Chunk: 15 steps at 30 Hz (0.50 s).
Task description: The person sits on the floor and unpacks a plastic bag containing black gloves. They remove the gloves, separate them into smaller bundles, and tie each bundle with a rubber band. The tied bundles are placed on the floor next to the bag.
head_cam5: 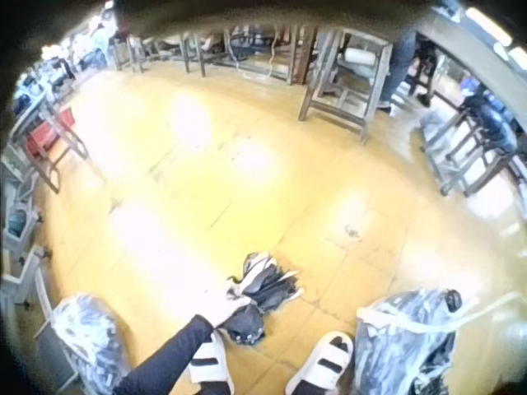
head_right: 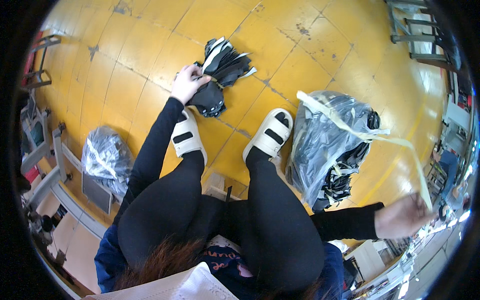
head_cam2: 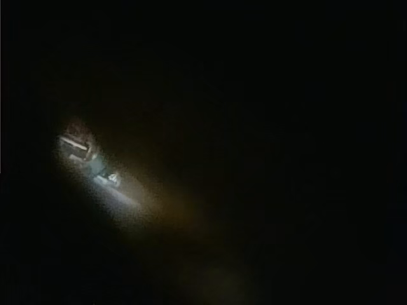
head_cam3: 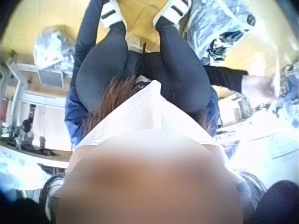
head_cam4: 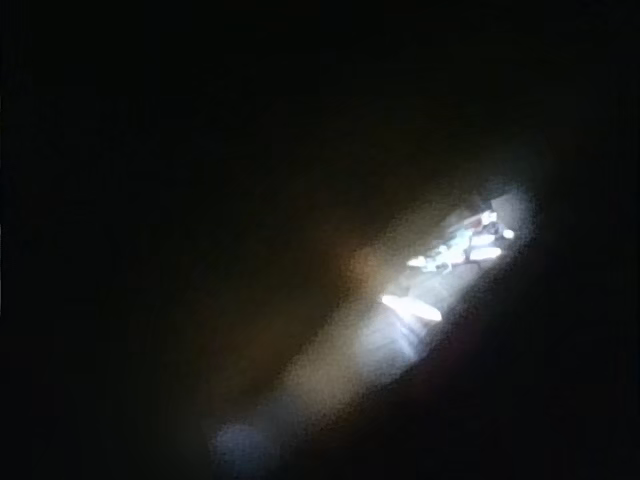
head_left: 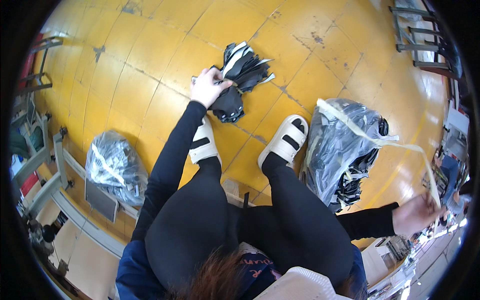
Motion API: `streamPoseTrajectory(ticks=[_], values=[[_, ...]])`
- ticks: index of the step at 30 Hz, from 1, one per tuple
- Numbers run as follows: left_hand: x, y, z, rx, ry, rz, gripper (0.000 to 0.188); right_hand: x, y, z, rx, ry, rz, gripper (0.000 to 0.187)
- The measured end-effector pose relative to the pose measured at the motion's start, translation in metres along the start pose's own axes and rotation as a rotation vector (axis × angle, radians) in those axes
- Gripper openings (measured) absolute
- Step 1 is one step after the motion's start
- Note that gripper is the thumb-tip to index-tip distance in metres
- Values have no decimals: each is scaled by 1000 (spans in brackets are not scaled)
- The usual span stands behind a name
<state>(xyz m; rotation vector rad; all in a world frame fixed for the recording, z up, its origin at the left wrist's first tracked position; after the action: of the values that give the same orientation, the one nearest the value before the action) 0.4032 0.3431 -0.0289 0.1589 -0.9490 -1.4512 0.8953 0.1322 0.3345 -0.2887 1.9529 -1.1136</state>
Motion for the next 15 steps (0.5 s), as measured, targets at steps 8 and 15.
streamPoseTrajectory(ticks=[8, 15], values=[[97, 196, 36, 294, -414, -847, 102, 70, 47, -144, 42, -794, -474, 14], [189, 305, 33, 268, -1226, -933, 56, 57, -48, -134, -57, -395, 122, 91]])
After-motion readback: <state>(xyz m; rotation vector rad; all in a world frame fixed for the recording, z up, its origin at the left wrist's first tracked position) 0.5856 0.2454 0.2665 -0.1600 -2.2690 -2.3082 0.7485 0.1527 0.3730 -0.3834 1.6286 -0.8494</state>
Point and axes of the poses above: each hand's wrist, its own x-axis away from the middle knuckle, its own z-axis out of the back of the hand, y = z × x, the point moved 5 cm from there along -x, towards the middle knuckle, and after that the axes turned 9 degrees about -y, right-handed, at the moved point
